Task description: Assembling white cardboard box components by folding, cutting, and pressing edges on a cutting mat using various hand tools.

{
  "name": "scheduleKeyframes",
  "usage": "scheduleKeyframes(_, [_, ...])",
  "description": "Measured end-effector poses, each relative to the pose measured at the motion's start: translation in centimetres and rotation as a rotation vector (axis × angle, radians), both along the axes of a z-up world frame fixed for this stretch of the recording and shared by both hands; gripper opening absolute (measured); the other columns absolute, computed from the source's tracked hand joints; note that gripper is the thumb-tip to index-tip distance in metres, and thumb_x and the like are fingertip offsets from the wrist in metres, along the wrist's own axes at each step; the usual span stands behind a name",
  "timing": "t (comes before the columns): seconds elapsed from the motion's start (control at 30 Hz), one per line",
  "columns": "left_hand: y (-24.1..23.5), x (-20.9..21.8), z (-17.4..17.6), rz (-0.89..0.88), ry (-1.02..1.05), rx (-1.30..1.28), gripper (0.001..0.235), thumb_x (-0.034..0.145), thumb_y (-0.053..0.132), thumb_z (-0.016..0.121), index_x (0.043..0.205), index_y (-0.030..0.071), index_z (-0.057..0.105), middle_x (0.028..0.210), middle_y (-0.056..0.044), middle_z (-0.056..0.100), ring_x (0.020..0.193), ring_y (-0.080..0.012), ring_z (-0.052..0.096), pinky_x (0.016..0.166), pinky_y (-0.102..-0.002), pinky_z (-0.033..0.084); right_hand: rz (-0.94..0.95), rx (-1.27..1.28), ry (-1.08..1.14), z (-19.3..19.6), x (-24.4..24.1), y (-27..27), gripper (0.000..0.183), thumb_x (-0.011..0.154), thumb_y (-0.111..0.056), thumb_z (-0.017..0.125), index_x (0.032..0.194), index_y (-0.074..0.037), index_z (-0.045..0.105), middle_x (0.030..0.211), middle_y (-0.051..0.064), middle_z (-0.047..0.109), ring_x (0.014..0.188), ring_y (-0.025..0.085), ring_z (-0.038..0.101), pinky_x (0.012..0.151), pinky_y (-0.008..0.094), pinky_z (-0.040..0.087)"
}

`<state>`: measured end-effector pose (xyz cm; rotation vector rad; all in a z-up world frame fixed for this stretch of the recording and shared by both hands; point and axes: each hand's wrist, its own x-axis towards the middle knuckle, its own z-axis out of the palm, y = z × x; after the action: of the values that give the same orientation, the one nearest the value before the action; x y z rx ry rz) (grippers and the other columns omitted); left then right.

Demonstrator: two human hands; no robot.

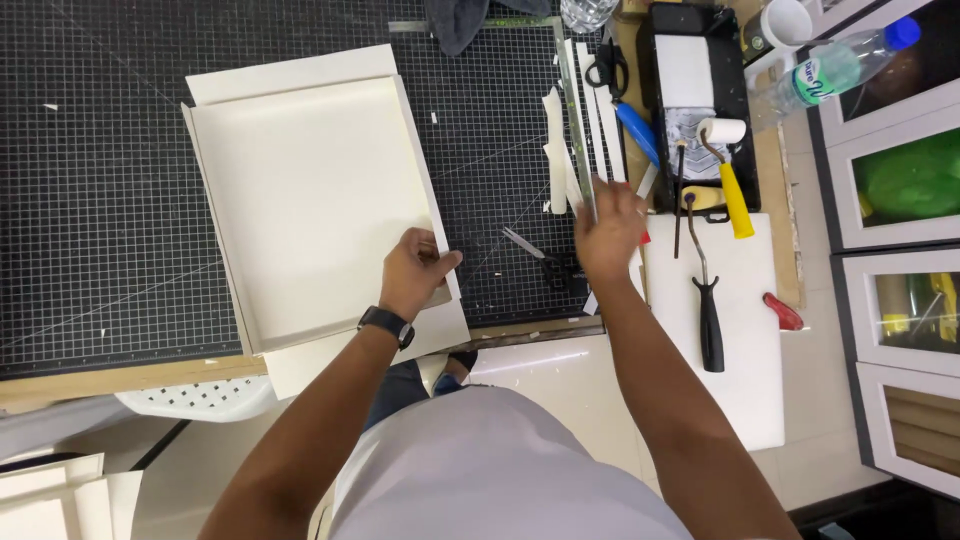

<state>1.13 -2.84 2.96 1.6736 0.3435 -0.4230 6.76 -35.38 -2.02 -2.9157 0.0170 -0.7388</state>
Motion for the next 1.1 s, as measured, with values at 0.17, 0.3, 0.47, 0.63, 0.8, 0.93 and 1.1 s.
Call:
scheduleKeyframes(0.17, [-0.2,1.2,-1.3,-0.005,0.015,0.031,0.040,0.091,0.027,0.079,0.114,-0.001,0.060,0.093,-0.015,0.065,0.069,-0.0188,0.072,0.059,-0.027,0.067,-0.037,0.032,0.175,-2.8,4.8,3.9,0.046,0.093,-0.043,0.078,0.132,-0.022,0.066,0.108,0.006,0.064,0.105,0.030,0.066,0.084,0.043,0.056])
scheduleKeyframes(0.3, [-1.0,2.7,-0.6,0.028,0.021,0.045,0.035,0.095,0.028,0.074,0.110,0.000,0.059,0.092,-0.014,0.065,0.068,-0.0178,0.073,0.058,-0.027,0.065,-0.232,0.233,0.327,-4.8,8.3,3.9,0.056,0.091,-0.026,0.082,0.139,-0.013,0.058,0.118,0.019,0.059,0.109,0.039,0.069,0.086,0.045,0.063])
scheduleKeyframes(0.47, [-1.2,3.8,0.4,0.127,0.007,0.020,0.049,0.093,0.026,0.076,0.122,-0.003,0.049,0.101,-0.017,0.063,0.075,-0.0193,0.074,0.064,-0.025,0.067,-0.171,0.480,0.495,-3.8,8.4,2.2,0.047,0.088,-0.023,0.083,0.128,-0.010,0.062,0.112,0.017,0.060,0.108,0.037,0.070,0.087,0.044,0.062])
scheduleKeyframes(0.63, [-0.7,3.8,0.5,0.084,0.024,-0.071,0.066,0.085,0.019,0.085,0.129,-0.002,0.040,0.098,-0.014,0.058,0.075,-0.0200,0.074,0.066,-0.025,0.068,-0.166,0.526,0.506,-0.5,5.9,4.0,0.028,0.087,-0.013,0.079,0.113,-0.010,0.069,0.108,0.010,0.059,0.101,0.030,0.073,0.085,0.038,0.062])
scheduleKeyframes(0.8, [-0.5,4.4,-1.2,0.062,0.013,-0.082,0.066,0.088,0.018,0.082,0.130,-0.004,0.037,0.099,-0.018,0.061,0.075,-0.0212,0.075,0.067,-0.026,0.069,-0.053,0.768,0.669,10.2,-4.8,11.8,0.018,0.109,-0.012,0.044,0.127,-0.010,0.042,0.098,0.014,0.071,0.094,0.033,0.073,0.080,0.048,0.053])
scheduleKeyframes(0.93, [-0.7,4.4,-1.1,0.066,0.012,-0.074,0.066,0.089,0.020,0.081,0.131,-0.005,0.036,0.099,-0.017,0.062,0.075,-0.0199,0.075,0.068,-0.025,0.069,0.005,0.792,0.903,8.7,-11.5,14.8,0.049,0.109,-0.015,0.038,0.157,-0.017,0.027,0.105,0.026,0.071,0.106,0.046,0.070,0.086,0.056,0.051])
scheduleKeyframes(1.1, [-0.9,4.3,-0.5,0.061,0.027,-0.039,0.064,0.094,0.021,0.074,0.136,-0.006,0.034,0.103,-0.019,0.062,0.078,-0.0212,0.076,0.070,-0.027,0.070,0.143,0.856,0.950,11.0,-13.4,17.3,0.069,0.104,-0.003,0.030,0.166,-0.012,0.003,0.154,0.038,0.039,0.136,0.055,0.045,0.115,0.065,0.040])
